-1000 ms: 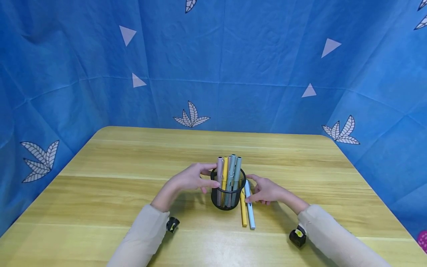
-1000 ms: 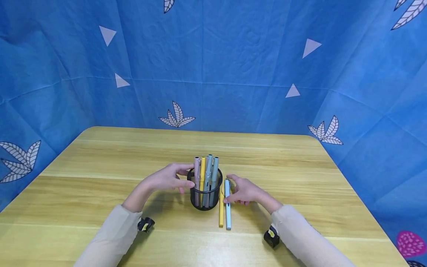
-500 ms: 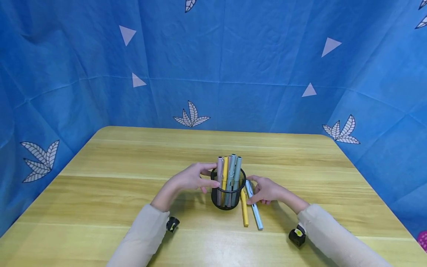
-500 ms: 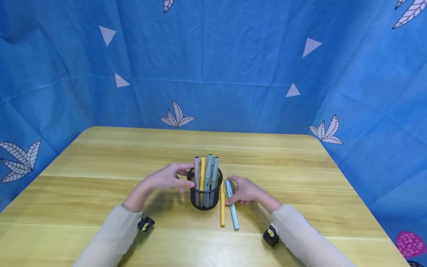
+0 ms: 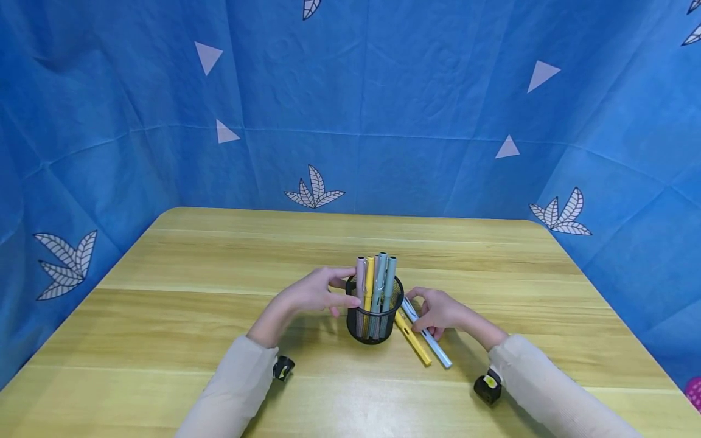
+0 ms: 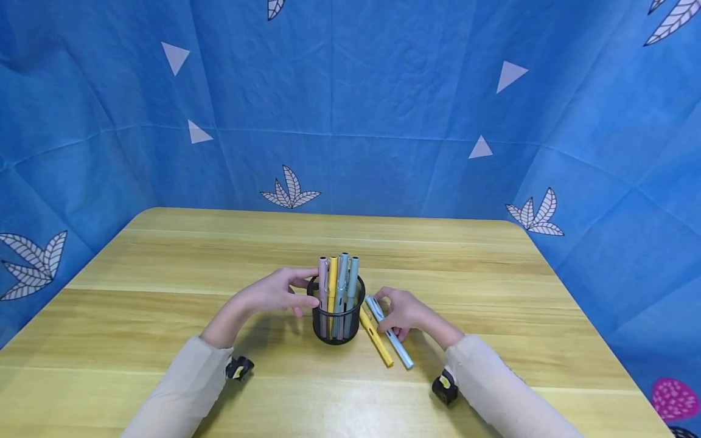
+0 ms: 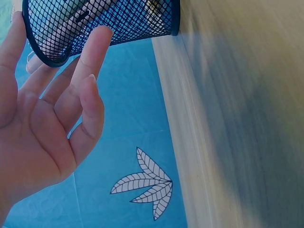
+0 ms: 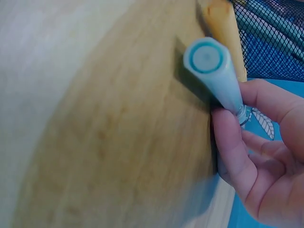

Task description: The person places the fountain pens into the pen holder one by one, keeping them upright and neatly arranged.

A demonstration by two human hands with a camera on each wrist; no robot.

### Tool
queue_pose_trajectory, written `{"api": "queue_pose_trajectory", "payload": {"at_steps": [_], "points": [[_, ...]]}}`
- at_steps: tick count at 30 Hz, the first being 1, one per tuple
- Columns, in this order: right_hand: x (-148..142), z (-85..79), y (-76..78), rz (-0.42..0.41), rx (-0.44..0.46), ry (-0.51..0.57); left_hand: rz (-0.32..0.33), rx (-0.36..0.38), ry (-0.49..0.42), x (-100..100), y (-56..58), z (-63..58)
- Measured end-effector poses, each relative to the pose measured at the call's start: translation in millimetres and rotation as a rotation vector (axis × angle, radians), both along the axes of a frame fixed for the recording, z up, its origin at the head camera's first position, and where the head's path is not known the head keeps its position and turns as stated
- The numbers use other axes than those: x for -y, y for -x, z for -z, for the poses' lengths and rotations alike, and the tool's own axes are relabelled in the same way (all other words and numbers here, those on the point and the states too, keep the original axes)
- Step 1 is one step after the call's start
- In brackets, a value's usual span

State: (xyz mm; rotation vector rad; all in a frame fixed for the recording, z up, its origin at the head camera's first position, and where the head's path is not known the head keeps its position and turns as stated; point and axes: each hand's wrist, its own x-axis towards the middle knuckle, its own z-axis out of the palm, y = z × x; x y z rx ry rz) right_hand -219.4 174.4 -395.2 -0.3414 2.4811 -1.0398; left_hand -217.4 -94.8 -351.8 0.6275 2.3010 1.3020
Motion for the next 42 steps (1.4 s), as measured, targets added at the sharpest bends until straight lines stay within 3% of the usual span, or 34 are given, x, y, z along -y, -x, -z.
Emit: {"api": "queue_pose_trajectory", "payload": {"at_steps": [14,24,42], "points": [[-2.3,-2.0,-2.1,0.084,0.014,0.064,0.011,-0.012,0.004,0.5,0.2,0.1],[-7.0,-1.2,0.2,0.096,-0.018,0.108,0.015,-0.022,0.006,0.8,-0.3,-0.5],[-17.8,-24.5,-0.1,0.107,-0.023,0.252,0.011,-0.015,-0.002,0.7,-0.3,0.3]]}}
